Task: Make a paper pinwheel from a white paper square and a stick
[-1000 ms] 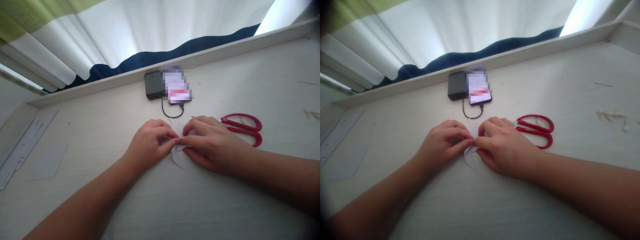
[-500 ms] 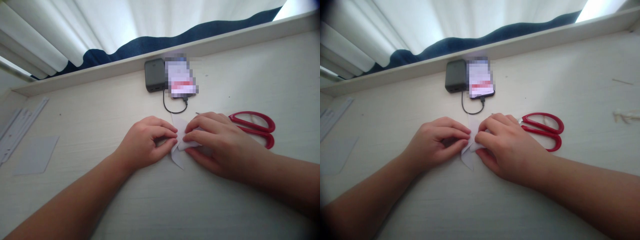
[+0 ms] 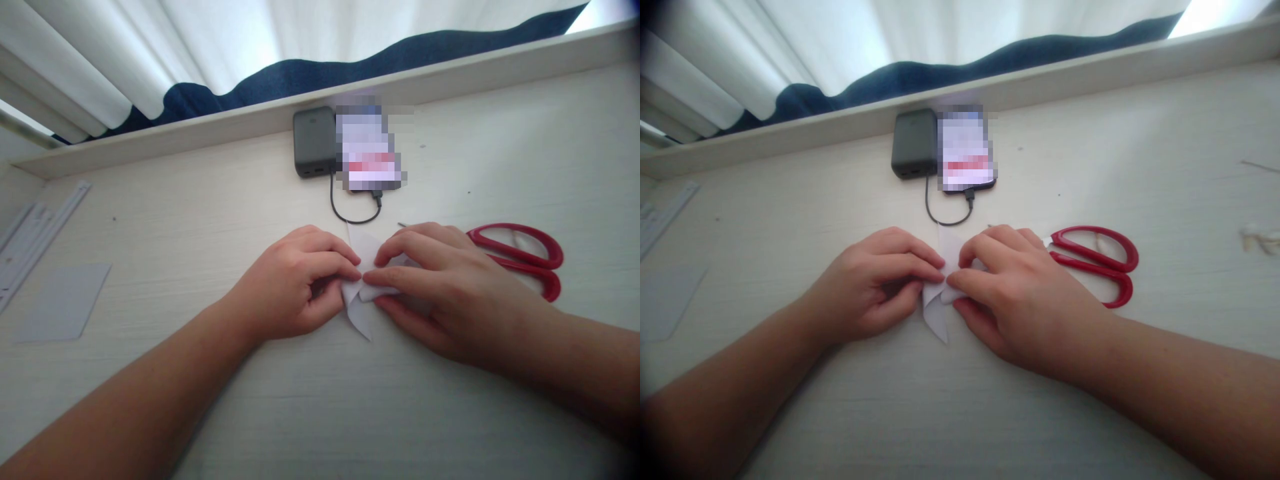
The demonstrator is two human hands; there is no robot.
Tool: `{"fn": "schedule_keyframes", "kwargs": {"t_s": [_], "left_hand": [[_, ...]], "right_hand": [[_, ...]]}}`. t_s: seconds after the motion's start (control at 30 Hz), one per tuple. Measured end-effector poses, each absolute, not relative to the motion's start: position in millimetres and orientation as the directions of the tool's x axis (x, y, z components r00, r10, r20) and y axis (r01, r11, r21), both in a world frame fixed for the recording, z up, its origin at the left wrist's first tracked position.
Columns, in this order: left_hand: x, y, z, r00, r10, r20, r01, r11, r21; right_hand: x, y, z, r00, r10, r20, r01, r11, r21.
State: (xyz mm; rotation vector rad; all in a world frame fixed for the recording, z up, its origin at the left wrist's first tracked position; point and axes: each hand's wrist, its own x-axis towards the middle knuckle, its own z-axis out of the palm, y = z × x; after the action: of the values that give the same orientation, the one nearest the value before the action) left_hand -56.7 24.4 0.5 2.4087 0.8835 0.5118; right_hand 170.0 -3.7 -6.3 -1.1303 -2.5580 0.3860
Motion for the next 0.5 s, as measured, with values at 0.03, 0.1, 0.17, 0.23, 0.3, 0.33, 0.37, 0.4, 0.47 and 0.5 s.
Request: {"fn": "schedule_keyframes", "kwargs": {"t_s": [0.03,0.1,0.17,0.23,0.3,0.33,0.37,0.4,0.47,0.5], "left_hand": [[-58,25,1,0.732,0.663,0.159,0.474,-0.662,0.581],[-58,26,4,0.756,0.642,0.130,0.471,-0.671,0.572],[-58,25,8,0.768,0.633,0.101,0.478,-0.670,0.568],[-57,24,11,0.768,0.635,0.087,0.485,-0.664,0.569],[-56,23,14,0.767,0.636,0.084,0.486,-0.661,0.572],[-56,23,15,0.771,0.632,0.078,0.485,-0.662,0.572],[-56,23,16,0.777,0.626,0.070,0.484,-0.663,0.571],[-56,23,16,0.781,0.622,0.063,0.483,-0.665,0.570],[-56,23,17,0.776,0.628,0.062,0.494,-0.665,0.560],[-56,23,16,0.768,0.637,0.067,0.503,-0.665,0.552]], "right_hand": [[170,-3,-6,-0.637,0.750,0.178,0.664,0.652,-0.367],[170,-3,-6,-0.639,0.748,0.182,0.661,0.654,-0.368],[170,-3,-4,-0.637,0.748,0.186,0.661,0.654,-0.369],[169,-3,-3,-0.628,0.754,0.191,0.664,0.647,-0.374],[168,-4,-1,-0.617,0.762,0.196,0.664,0.638,-0.391],[168,-4,-1,-0.614,0.764,0.196,0.661,0.634,-0.402],[167,-3,0,-0.613,0.766,0.196,0.656,0.631,-0.413],[167,-3,0,-0.610,0.768,0.195,0.655,0.626,-0.423],[166,-3,-1,-0.601,0.777,0.188,0.659,0.615,-0.434],[166,-2,-1,-0.595,0.782,0.184,0.664,0.607,-0.436]]}}
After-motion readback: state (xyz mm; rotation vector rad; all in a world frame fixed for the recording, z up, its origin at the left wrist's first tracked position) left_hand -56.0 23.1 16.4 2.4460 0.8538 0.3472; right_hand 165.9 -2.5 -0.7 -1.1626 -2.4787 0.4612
